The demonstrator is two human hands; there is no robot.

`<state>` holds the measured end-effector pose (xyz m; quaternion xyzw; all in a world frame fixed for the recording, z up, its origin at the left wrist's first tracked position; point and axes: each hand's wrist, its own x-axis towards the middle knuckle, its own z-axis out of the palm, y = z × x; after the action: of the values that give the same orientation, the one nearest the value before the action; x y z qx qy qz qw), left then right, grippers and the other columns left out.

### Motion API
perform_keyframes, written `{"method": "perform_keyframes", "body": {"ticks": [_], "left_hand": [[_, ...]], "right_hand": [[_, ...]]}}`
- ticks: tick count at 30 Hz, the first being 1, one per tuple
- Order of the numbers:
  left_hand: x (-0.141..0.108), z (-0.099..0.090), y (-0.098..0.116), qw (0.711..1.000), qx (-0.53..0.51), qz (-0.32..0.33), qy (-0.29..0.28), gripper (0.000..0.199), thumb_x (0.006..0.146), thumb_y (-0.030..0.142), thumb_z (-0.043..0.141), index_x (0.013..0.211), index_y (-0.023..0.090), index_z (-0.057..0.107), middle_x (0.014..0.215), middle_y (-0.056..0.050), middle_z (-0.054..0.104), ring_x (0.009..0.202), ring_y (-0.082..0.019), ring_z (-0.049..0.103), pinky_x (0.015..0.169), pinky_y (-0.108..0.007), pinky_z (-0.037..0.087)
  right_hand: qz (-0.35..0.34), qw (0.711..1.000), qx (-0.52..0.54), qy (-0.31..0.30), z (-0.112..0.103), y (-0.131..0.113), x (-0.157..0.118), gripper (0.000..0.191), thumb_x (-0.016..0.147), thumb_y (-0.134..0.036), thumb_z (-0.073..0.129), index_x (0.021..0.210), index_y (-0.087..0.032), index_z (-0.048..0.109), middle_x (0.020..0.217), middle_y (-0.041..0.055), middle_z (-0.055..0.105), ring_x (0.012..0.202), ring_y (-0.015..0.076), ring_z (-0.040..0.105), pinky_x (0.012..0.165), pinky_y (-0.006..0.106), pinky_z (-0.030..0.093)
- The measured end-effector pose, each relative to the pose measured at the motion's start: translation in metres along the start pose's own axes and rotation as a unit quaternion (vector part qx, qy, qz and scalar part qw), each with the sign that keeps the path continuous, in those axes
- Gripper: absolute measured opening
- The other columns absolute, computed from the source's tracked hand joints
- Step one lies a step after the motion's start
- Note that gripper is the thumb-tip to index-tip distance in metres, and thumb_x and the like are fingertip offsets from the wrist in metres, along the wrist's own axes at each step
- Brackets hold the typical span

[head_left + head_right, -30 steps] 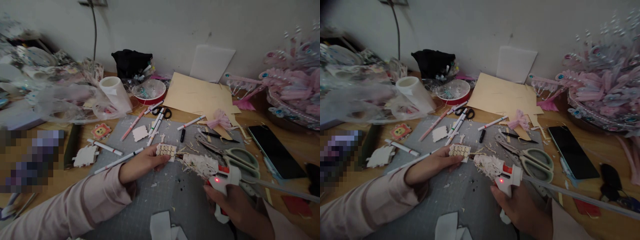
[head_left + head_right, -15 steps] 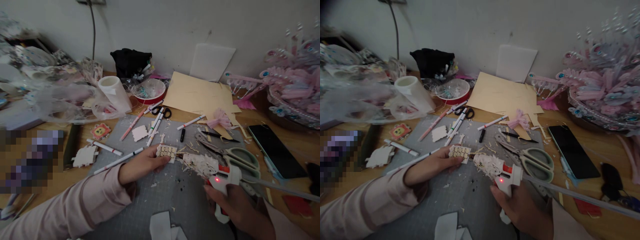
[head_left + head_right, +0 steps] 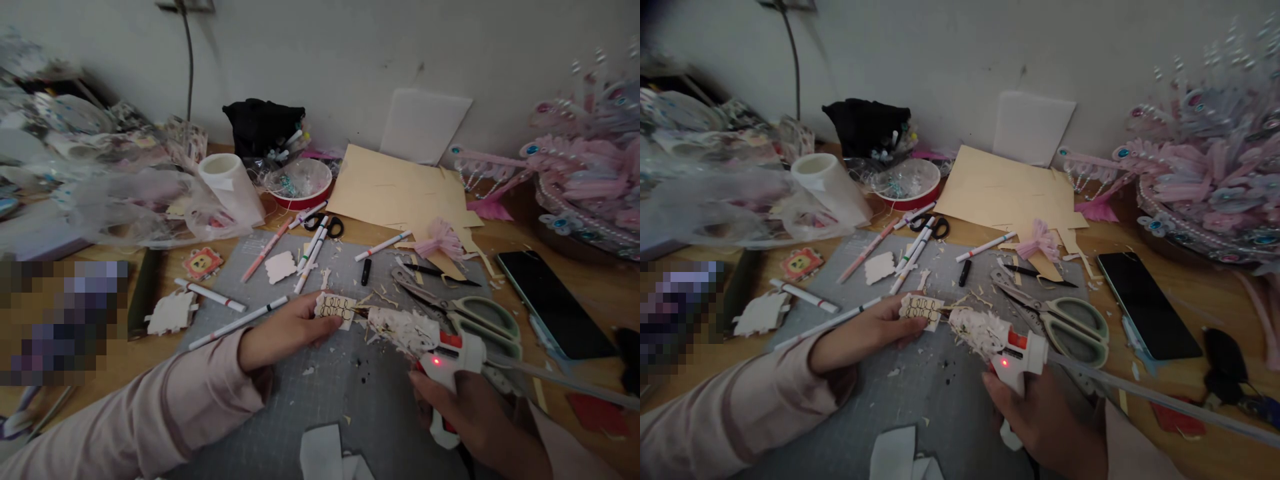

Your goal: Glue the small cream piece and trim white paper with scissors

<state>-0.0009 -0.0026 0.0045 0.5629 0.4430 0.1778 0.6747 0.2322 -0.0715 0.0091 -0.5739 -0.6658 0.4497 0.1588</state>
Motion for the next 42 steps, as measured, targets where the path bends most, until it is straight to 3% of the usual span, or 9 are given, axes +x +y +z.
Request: {"method": "perform_keyframes", "body": {"ticks": [8,19,24,29,36,39,42], "left_hand": [[0.0000,0.0001,0.0003,1.000,0.004,-0.011,0.000,0.021,0.078,0.036,0.052,0.076,0.017,0.044,0.053,0.008,0.039,0.048,-0.008,0.035,0.047,-0.020,0.027],[-0.0006,-0.0005,0.0007,1.000,0.006,-0.017,-0.005,0.023,0.077,0.039,0.052,0.075,0.017,0.044,0.054,0.007,0.038,0.050,-0.008,0.034,0.047,-0.021,0.027],[-0.0012,-0.0001,0.0029,1.000,0.000,-0.020,-0.011,0.023,0.076,0.038,0.053,0.078,0.016,0.046,0.057,0.007,0.038,0.051,-0.008,0.033,0.048,-0.020,0.027],[-0.0017,0.0003,0.0019,1.000,0.011,-0.014,-0.008,0.021,0.077,0.036,0.053,0.080,0.016,0.049,0.060,0.006,0.041,0.052,-0.007,0.033,0.049,-0.020,0.029],[-0.0013,-0.0013,-0.0010,0.996,0.086,0.033,-0.006,0.022,0.079,0.036,0.050,0.088,0.016,0.054,0.079,0.000,0.058,0.076,-0.015,0.051,0.068,-0.025,0.041],[-0.0009,-0.0012,-0.0009,0.994,0.101,0.048,-0.015,0.021,0.080,0.034,0.049,0.091,0.016,0.054,0.086,-0.002,0.060,0.086,-0.018,0.052,0.076,-0.027,0.041],[-0.0009,-0.0009,0.0002,0.994,0.103,0.042,-0.018,0.020,0.080,0.032,0.047,0.089,0.016,0.052,0.084,-0.002,0.058,0.085,-0.018,0.051,0.075,-0.027,0.040]], "right_hand": [[-0.011,1.000,-0.013,0.009,0.0004,-0.0025,0.0018,0.054,0.083,-0.054,0.033,0.042,-0.023,0.048,0.042,0.0010,0.056,0.047,0.0169,0.057,0.063,0.030,0.048],[-0.013,1.000,-0.011,0.008,-0.0014,-0.0001,0.0003,0.055,0.083,-0.056,0.034,0.043,-0.023,0.050,0.043,0.0016,0.057,0.047,0.0161,0.056,0.055,0.027,0.046],[-0.024,0.999,-0.016,0.032,-0.0023,0.0014,0.0009,0.047,0.082,-0.053,0.041,0.048,-0.023,0.054,0.044,0.0011,0.055,0.052,0.0172,0.057,0.062,0.028,0.047],[-0.023,1.000,0.001,0.018,-0.0002,-0.0016,0.0018,0.049,0.082,-0.052,0.036,0.045,-0.023,0.048,0.044,0.0009,0.055,0.048,0.0156,0.055,0.057,0.027,0.047],[-0.036,0.996,-0.013,0.075,0.0019,-0.0011,0.0025,0.039,0.078,-0.053,0.042,0.056,-0.022,0.054,0.059,0.0043,0.062,0.066,0.0212,0.060,0.069,0.033,0.049],[-0.041,0.997,-0.003,0.061,0.0017,-0.0015,0.0028,0.041,0.080,-0.053,0.040,0.057,-0.022,0.054,0.055,0.0032,0.059,0.059,0.0187,0.059,0.065,0.030,0.049],[-0.038,0.999,0.004,0.030,-0.0006,-0.0066,0.0040,0.046,0.082,-0.053,0.035,0.050,-0.022,0.050,0.047,0.0022,0.056,0.051,0.0165,0.057,0.061,0.028,0.050]]}}
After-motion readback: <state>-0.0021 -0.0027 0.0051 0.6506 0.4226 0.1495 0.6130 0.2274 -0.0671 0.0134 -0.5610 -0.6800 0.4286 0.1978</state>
